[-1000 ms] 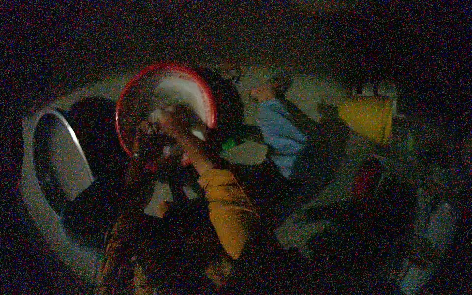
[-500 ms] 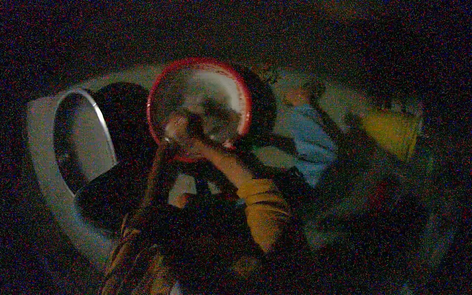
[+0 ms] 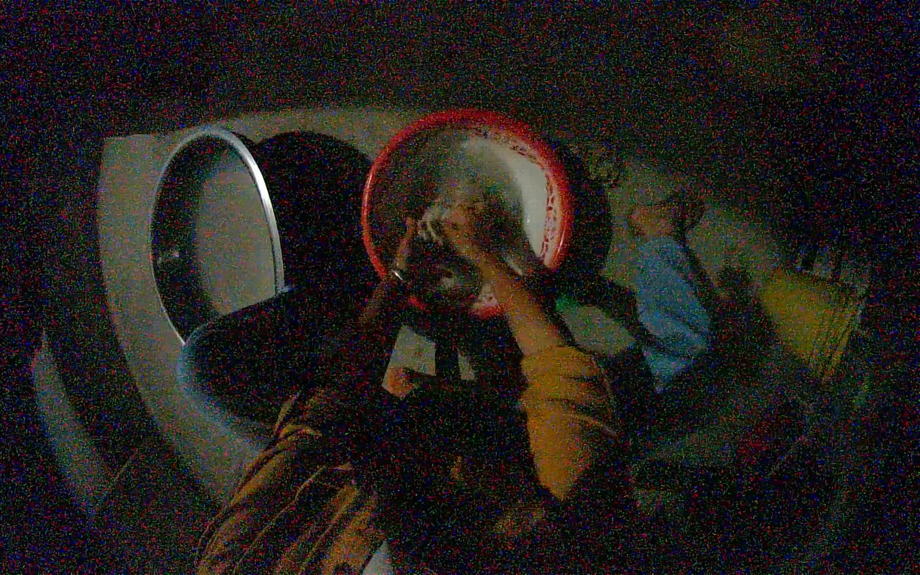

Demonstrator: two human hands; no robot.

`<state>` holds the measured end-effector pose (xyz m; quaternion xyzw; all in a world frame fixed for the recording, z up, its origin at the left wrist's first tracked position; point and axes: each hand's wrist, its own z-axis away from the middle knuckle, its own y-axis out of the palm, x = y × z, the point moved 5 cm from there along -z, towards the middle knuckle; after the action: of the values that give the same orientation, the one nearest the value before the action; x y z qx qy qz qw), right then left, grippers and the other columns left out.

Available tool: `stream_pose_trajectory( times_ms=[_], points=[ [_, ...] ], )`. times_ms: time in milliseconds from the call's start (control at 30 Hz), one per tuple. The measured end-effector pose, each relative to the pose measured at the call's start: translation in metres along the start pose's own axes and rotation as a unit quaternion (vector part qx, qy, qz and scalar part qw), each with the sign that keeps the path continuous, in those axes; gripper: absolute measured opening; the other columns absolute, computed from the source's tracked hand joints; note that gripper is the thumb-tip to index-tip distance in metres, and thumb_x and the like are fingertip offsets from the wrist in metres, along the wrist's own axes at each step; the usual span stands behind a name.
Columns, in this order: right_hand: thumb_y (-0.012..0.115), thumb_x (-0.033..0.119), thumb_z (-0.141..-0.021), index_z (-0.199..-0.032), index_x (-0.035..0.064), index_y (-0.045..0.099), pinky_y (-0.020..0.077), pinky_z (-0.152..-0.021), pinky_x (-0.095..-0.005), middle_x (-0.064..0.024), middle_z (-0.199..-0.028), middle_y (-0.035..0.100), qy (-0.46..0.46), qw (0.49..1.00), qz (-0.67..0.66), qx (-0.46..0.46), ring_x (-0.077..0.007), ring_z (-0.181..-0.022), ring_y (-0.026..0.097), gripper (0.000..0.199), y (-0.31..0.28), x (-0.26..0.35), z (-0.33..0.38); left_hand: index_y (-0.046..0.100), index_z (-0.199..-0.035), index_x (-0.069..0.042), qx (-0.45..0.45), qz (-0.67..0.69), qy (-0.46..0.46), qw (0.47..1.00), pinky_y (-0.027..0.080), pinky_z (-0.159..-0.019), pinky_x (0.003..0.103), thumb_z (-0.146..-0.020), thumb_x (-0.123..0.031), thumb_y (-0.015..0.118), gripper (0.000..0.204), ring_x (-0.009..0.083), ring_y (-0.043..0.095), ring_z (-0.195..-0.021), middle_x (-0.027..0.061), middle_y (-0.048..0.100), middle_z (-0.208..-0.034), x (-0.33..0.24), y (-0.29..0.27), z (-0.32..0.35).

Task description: The person sits on the floor and hand-washes a light-colored cloth in a red plastic basin filled with soapy water. They repeatedly scrub, squeeze, and rinse the cloth by hand, occasionally lifting it to wring out excess water before submerging it again.

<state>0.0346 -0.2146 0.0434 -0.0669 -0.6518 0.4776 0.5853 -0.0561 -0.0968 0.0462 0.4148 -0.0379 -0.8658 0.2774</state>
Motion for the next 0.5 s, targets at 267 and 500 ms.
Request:
stream_pose_trajectory(
  times_ms=[267,500],
  points=[
    [0.053,0.025,-0.086,-0.096,0.0036,0.058,0.0443,-0.075,-0.0343,-0.0122,-0.093,0.055,-0.147,0.967,-0.207,-0.024,-0.0225,-0.088,0.052,0.024,0.018,0.126,0.064,0.05,-0.118,0.0,-0.019,-0.027,0.01,0.999,0.044,-0.082,0.033,-0.093,-0.047,0.041,0.054,0.0211,0.053,-0.096,0.0098,0.055,-0.108,0.005,-0.013,0.011],
    [0.051,0.016,-0.088,-0.087,-0.0002,0.057,0.0457,-0.072,-0.034,-0.0121,-0.081,0.057,0.04,0.99,-0.134,-0.016,-0.0174,-0.08,0.056,0.018,0.002,0.017,-0.044,0.051,-0.117,0.001,-0.003,0.018,0.015,1.0,0.044,-0.081,0.033,-0.093,-0.047,0.041,0.054,0.0209,0.053,-0.095,0.01,0.055,-0.107,-0.013,0.032,-0.022]
  ],
)
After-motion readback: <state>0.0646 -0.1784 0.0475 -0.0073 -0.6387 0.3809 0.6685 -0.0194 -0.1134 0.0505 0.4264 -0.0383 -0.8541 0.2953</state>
